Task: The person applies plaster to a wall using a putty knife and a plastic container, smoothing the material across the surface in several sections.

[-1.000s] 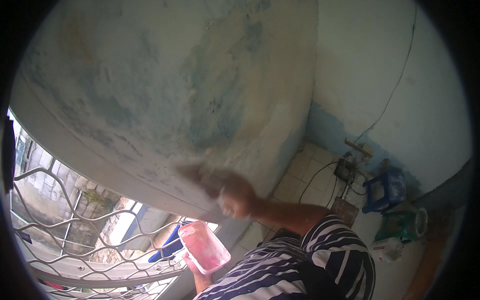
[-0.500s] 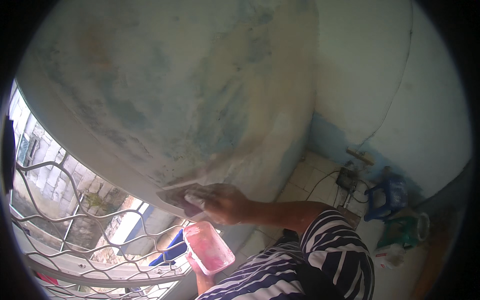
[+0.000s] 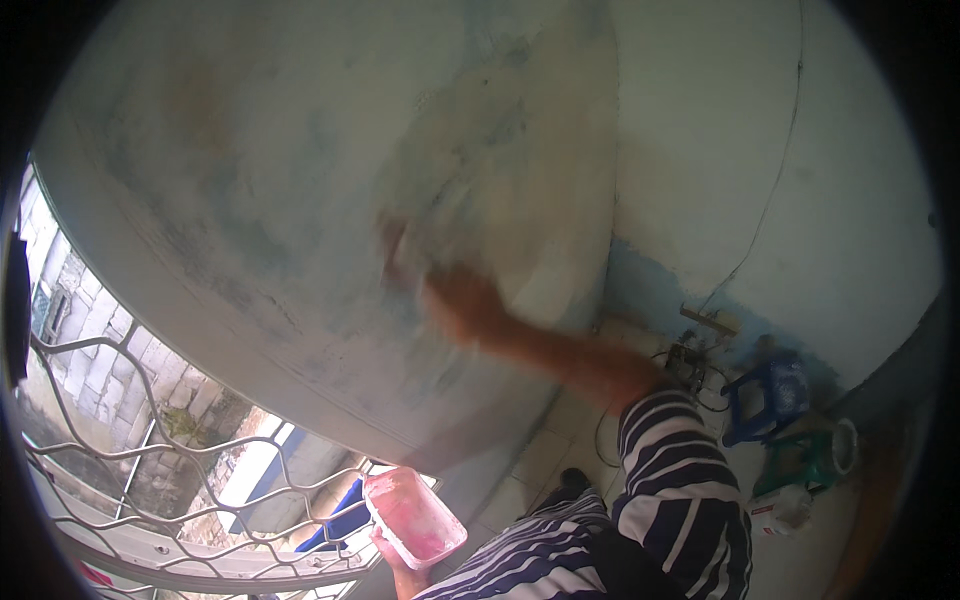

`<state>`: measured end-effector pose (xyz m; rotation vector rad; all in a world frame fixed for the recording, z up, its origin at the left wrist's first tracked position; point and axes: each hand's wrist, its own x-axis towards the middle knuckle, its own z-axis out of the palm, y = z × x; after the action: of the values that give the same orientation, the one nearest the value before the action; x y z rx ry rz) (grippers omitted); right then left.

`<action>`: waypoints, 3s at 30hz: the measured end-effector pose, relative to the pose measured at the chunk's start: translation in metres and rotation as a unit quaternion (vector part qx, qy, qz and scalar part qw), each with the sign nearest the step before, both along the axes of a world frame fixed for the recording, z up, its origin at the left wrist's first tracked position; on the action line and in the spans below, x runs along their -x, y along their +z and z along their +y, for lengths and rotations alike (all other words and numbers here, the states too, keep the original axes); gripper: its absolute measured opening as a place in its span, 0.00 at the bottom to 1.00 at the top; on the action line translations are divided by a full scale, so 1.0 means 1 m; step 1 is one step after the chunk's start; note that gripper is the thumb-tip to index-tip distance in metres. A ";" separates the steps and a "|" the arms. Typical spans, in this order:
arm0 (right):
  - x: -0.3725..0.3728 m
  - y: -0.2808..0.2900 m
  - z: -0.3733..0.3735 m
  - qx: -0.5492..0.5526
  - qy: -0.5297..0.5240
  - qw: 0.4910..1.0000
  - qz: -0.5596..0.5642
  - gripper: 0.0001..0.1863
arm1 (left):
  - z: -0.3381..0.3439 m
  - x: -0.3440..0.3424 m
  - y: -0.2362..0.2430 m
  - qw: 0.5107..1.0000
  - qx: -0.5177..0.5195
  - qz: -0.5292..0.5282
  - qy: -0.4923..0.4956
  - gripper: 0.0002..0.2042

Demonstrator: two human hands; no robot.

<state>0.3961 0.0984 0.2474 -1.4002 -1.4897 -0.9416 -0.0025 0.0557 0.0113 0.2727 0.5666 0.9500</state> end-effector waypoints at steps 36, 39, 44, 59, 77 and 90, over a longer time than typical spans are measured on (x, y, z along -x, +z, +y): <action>-0.078 -0.018 -0.025 0.110 0.353 0.929 0.024 0.19 | -0.014 -0.214 0.053 0.984 -0.009 0.166 0.056 0.24; -0.176 0.017 -0.004 -0.102 0.301 0.887 0.334 0.09 | -0.013 -0.218 0.054 0.994 -0.024 0.104 0.022 0.26; -0.257 0.054 0.043 -0.178 0.099 0.910 0.361 0.14 | -0.028 -0.222 0.059 0.992 -0.011 0.121 0.038 0.22; 0.003 -0.060 -0.085 0.040 0.378 0.631 0.677 0.13 | 0.005 -0.205 0.044 0.996 -0.070 0.018 -0.051 0.22; 0.078 -0.079 -0.196 0.395 0.235 0.875 0.150 0.20 | 0.030 -0.124 0.059 0.938 -0.001 -0.068 -0.341 0.25; 0.096 -0.074 -0.207 0.371 0.187 0.902 0.117 0.21 | 0.022 -0.110 0.071 0.952 0.030 -0.024 -0.305 0.27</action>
<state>0.2999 -0.1084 0.1736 -1.5728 -1.9262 0.0722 0.1071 0.0774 0.0824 0.3439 0.4260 0.3388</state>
